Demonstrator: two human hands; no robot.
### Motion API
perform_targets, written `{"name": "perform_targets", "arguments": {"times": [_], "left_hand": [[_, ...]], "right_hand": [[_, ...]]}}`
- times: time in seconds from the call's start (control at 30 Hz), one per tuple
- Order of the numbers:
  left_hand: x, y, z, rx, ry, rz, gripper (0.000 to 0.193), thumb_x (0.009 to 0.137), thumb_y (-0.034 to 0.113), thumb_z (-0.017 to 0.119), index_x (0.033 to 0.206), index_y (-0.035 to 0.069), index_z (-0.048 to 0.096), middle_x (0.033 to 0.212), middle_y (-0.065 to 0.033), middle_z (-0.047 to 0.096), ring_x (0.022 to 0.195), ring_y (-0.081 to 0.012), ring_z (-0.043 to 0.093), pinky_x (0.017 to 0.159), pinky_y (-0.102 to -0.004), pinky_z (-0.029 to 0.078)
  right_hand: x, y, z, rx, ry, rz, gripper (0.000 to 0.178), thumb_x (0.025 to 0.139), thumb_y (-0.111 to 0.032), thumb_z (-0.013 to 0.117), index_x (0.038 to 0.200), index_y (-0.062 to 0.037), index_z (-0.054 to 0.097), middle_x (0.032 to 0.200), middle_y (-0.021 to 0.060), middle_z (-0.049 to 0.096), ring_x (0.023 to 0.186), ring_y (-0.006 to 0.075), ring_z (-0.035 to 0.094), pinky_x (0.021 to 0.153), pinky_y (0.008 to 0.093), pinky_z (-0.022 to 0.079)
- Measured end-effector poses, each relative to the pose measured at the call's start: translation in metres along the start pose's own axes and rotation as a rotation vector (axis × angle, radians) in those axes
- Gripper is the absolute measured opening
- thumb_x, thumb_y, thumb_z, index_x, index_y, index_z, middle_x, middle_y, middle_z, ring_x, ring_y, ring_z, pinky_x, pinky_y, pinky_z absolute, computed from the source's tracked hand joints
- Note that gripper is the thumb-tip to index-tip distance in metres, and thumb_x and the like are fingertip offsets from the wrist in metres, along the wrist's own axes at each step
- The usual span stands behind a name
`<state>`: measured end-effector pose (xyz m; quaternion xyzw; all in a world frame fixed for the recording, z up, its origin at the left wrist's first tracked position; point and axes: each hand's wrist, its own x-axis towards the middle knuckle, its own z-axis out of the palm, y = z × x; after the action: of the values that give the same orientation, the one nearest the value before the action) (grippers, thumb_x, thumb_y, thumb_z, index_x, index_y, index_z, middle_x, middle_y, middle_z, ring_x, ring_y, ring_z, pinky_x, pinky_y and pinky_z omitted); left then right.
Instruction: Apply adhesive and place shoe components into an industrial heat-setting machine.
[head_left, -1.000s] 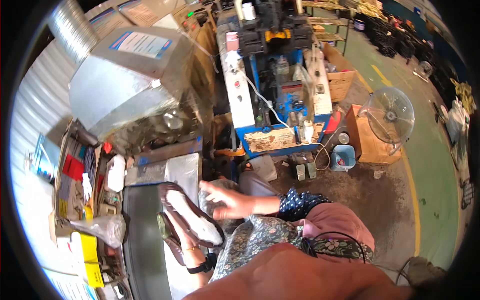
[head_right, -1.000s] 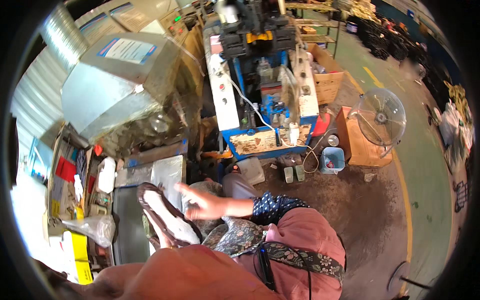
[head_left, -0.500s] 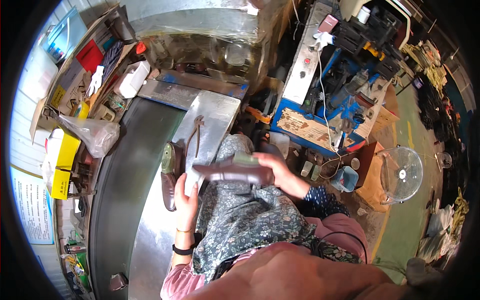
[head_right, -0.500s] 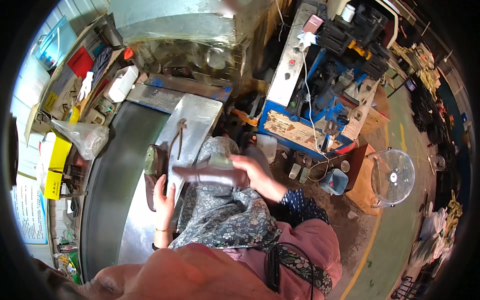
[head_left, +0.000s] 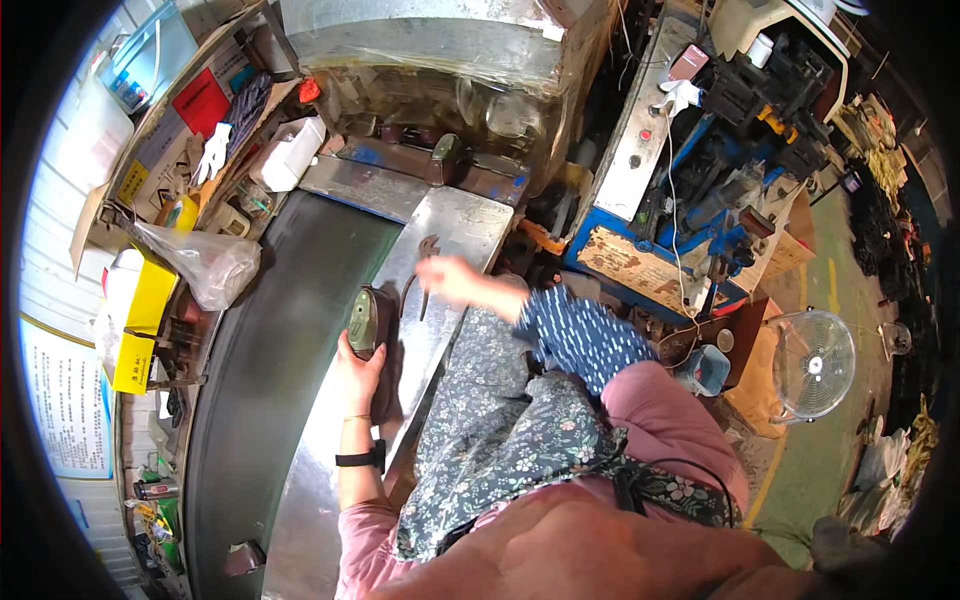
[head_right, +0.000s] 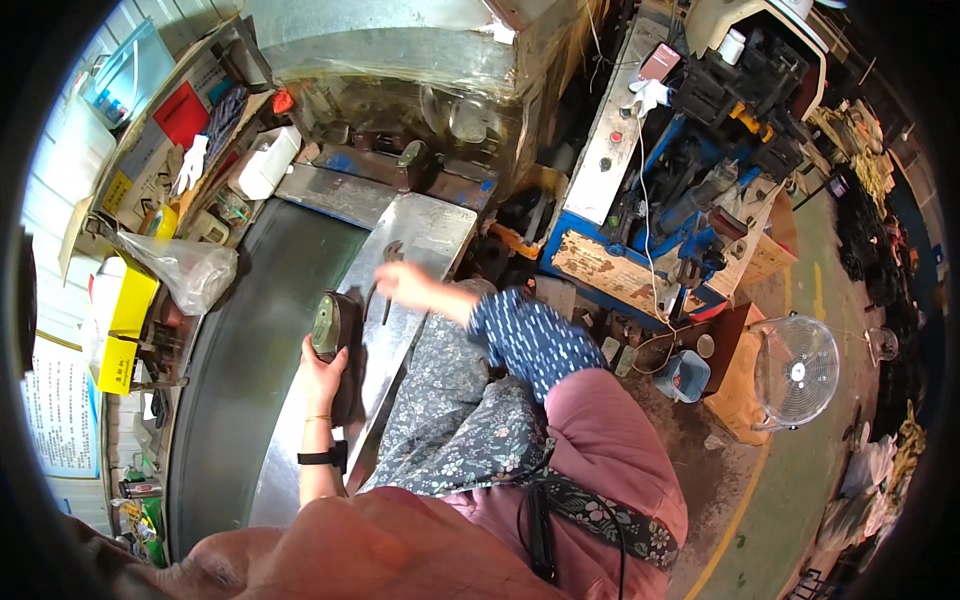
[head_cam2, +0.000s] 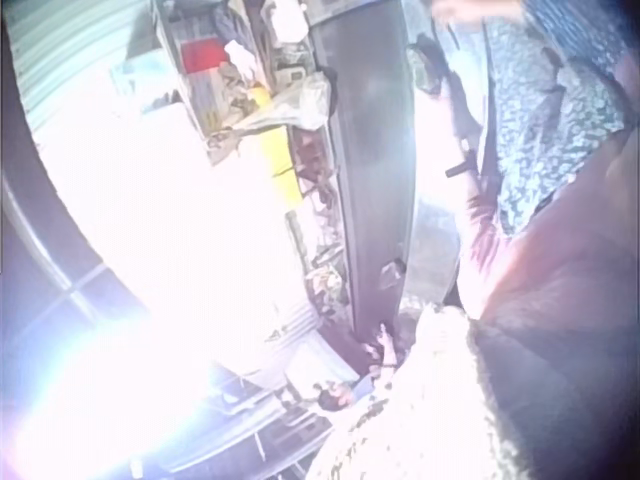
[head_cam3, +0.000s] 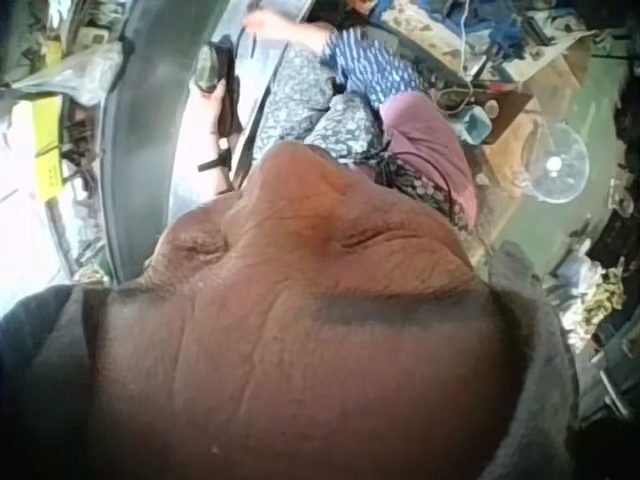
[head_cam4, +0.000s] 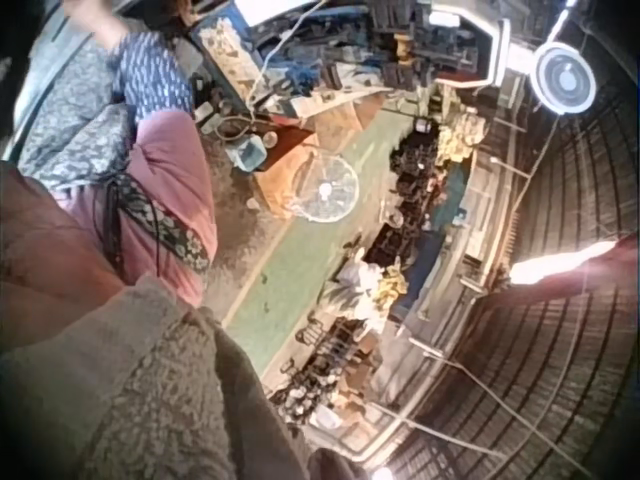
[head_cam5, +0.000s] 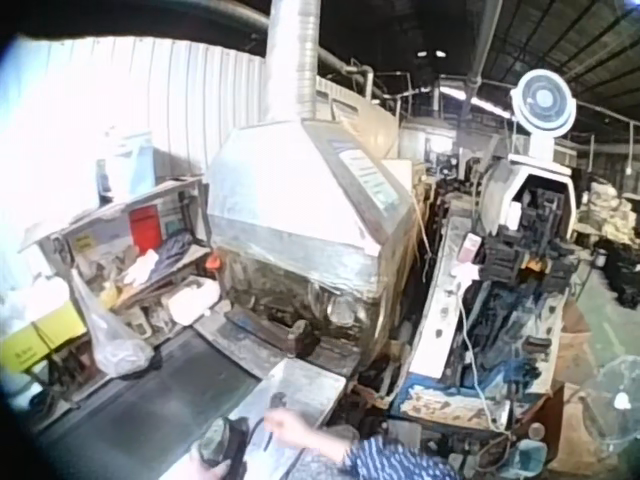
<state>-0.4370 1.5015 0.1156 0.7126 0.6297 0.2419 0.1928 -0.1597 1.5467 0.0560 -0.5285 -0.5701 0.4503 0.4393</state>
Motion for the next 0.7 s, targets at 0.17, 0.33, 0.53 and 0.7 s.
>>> {"name": "perform_targets", "arguments": {"times": [0.17,0.33,0.53,0.7], "left_hand": [[-0.004,0.016,0.030,-0.878,-0.153,-0.529,0.080,0.079,0.041,0.076,0.134,-0.005,0.039,0.114,-0.0199,0.062,0.100,-0.0275,0.062,0.085,-0.0404,0.051],[-0.050,0.126,0.069,-1.739,-0.716,-0.215,0.065,0.095,0.025,0.060,0.148,0.009,0.027,0.136,-0.0108,0.051,0.125,-0.0240,0.049,0.105,-0.0392,0.038],[-0.081,0.113,0.066,-1.057,-1.127,0.117,0.063,0.091,-0.001,0.062,0.146,0.004,0.033,0.128,-0.0124,0.058,0.114,-0.0164,0.057,0.096,-0.0283,0.046],[-0.095,0.054,0.084,-1.001,-0.800,-0.179,0.043,0.093,0.008,0.063,0.132,-0.003,0.048,0.112,-0.0119,0.066,0.099,-0.0172,0.063,0.089,-0.0286,0.051]], "right_hand": [[-0.133,-0.046,0.028,0.589,-0.123,0.323,0.076,0.087,-0.017,0.070,0.151,-0.0140,0.029,0.150,0.0171,0.037,0.126,0.0164,0.048,0.101,0.0313,0.041],[-0.186,-0.097,-0.067,1.115,0.094,0.319,0.080,0.080,-0.012,0.062,0.152,-0.0119,0.025,0.142,0.0138,0.045,0.119,0.0192,0.053,0.100,0.0307,0.043],[-0.275,-0.135,-0.263,0.013,0.720,-0.095,0.063,0.073,-0.011,0.070,0.134,-0.0044,0.055,0.134,0.0070,0.053,0.118,0.0197,0.053,0.099,0.0296,0.043],[-0.327,-0.144,-0.412,-0.904,1.250,0.043,0.063,0.066,-0.031,0.076,0.126,-0.0218,0.064,0.143,0.0280,0.041,0.128,0.0344,0.049,0.103,0.0332,0.041]]}}
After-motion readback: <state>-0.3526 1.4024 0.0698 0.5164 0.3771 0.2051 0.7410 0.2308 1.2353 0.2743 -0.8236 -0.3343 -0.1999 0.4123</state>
